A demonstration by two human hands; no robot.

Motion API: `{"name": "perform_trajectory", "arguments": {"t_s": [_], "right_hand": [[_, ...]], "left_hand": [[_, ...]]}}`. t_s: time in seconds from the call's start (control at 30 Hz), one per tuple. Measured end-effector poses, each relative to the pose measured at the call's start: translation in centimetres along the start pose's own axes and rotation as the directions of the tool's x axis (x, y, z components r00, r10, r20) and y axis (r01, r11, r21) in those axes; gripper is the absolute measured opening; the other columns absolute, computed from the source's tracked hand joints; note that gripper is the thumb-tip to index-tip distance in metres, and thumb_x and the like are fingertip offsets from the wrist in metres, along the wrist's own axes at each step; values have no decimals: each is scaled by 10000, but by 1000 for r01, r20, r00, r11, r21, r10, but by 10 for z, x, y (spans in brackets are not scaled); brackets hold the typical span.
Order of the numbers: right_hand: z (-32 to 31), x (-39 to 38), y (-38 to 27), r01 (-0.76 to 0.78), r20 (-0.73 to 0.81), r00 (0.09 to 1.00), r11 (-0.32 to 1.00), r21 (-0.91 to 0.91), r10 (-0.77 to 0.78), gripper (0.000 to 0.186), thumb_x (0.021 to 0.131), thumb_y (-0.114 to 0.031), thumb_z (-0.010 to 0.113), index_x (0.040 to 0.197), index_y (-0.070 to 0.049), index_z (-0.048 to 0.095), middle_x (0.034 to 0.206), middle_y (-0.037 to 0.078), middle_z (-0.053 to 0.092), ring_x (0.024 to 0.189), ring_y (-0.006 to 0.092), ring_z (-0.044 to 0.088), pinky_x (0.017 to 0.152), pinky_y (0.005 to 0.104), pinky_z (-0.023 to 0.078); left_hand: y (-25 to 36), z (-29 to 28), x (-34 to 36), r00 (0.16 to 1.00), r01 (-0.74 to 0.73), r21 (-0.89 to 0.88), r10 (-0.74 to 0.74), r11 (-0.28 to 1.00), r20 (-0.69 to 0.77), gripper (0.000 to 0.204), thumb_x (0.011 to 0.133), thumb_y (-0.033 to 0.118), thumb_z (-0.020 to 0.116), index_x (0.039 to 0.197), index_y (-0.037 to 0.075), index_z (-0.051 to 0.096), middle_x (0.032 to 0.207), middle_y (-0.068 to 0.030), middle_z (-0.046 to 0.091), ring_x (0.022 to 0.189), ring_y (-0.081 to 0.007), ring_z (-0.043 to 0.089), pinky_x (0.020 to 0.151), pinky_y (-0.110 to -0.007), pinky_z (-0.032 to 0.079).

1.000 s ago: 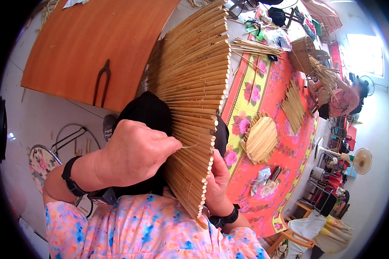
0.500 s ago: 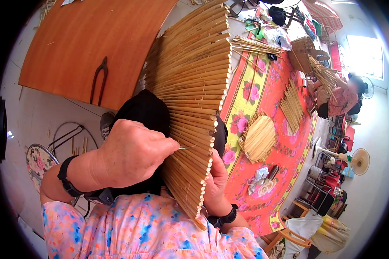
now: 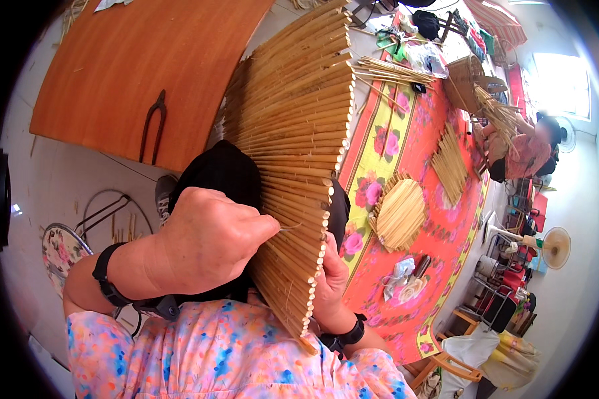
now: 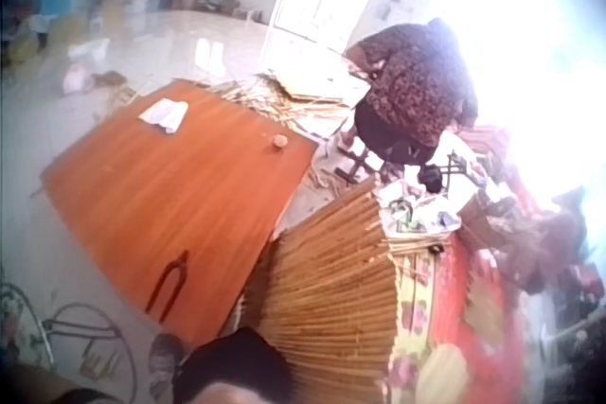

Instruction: The person sits on the floor and weaves a bamboo mat by hand. They thread a string through the ends of the bamboo strips to secure them together, occasionally lifting the mat to inspect the work.

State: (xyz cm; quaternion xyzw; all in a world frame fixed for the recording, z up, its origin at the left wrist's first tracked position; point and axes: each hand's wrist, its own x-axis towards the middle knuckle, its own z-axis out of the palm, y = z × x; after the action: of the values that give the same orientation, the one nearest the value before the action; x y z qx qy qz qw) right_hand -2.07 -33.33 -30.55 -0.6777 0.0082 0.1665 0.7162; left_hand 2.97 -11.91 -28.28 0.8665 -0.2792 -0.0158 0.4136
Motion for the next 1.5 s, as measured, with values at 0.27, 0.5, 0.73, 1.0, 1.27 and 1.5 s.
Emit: {"name": "perform_trajectory", "arguments": {"t_s": [0.27, 0.5, 0.73, 1.0, 1.27, 1.5], "right_hand": [[-16, -7, 18, 101, 43, 994, 991, -92, -98, 279, 903, -17, 477, 1154, 6, 598, 1181, 107, 518, 1104, 195, 507, 938, 309, 414], [-9, -7, 22, 205, -29, 978, 976, -66, -208, 338, 875, 49, 520, 1208, 16, 569, 1177, 120, 494, 1003, 162, 537, 849, 251, 436], [-1, 0, 23, 259, -50, 966, 959, 110, -255, 335, 843, 16, 579, 1175, -13, 607, 1091, 106, 525, 882, 121, 554, 754, 222, 466], [-5, 4, 29, 313, -77, 949, 938, 149, -305, 327, 828, -18, 615, 1154, -36, 632, 1060, 88, 543, 840, 114, 570, 675, 207, 474], [-6, 6, 35, 363, -96, 932, 909, 207, -350, 337, 816, -23, 627, 1153, -41, 635, 1064, 85, 540, 823, 116, 568, 701, 211, 464], [-5, 6, 36, 365, -84, 931, 908, 204, -355, 346, 813, -20, 632, 1158, -51, 635, 1072, 88, 538, 805, 109, 561, 680, 210, 460]], "left_hand": [[1, 0, 3, 997, 32, 23, -33, 999, 62, 23, 719, 69, 602, 732, 64, 584, 599, -73, 566, 552, -264, 593, 482, -360, 466], [12, -16, 13, 975, 147, -47, -137, 988, 174, 93, 794, 40, 628, 884, 37, 652, 682, -107, 625, 576, -255, 611, 494, -320, 457], [27, -27, 22, 911, 331, -22, -314, 943, 266, 133, 783, -1, 630, 908, 24, 666, 633, -114, 606, 511, -222, 592, 472, -276, 431], [48, -25, 33, 944, 131, 284, -207, 950, 256, 137, 736, -22, 656, 858, 40, 673, 655, -91, 621, 524, -217, 577, 485, -294, 409], [39, -14, 26, 907, 359, 64, -365, 931, 209, 144, 773, -50, 626, 896, 3, 677, 700, -109, 645, 559, -170, 597, 509, -257, 433], [43, -13, 26, 890, 400, 62, -404, 914, 213, 152, 789, -54, 616, 917, 1, 677, 716, -103, 648, 575, -159, 595, 518, -252, 431]]}}
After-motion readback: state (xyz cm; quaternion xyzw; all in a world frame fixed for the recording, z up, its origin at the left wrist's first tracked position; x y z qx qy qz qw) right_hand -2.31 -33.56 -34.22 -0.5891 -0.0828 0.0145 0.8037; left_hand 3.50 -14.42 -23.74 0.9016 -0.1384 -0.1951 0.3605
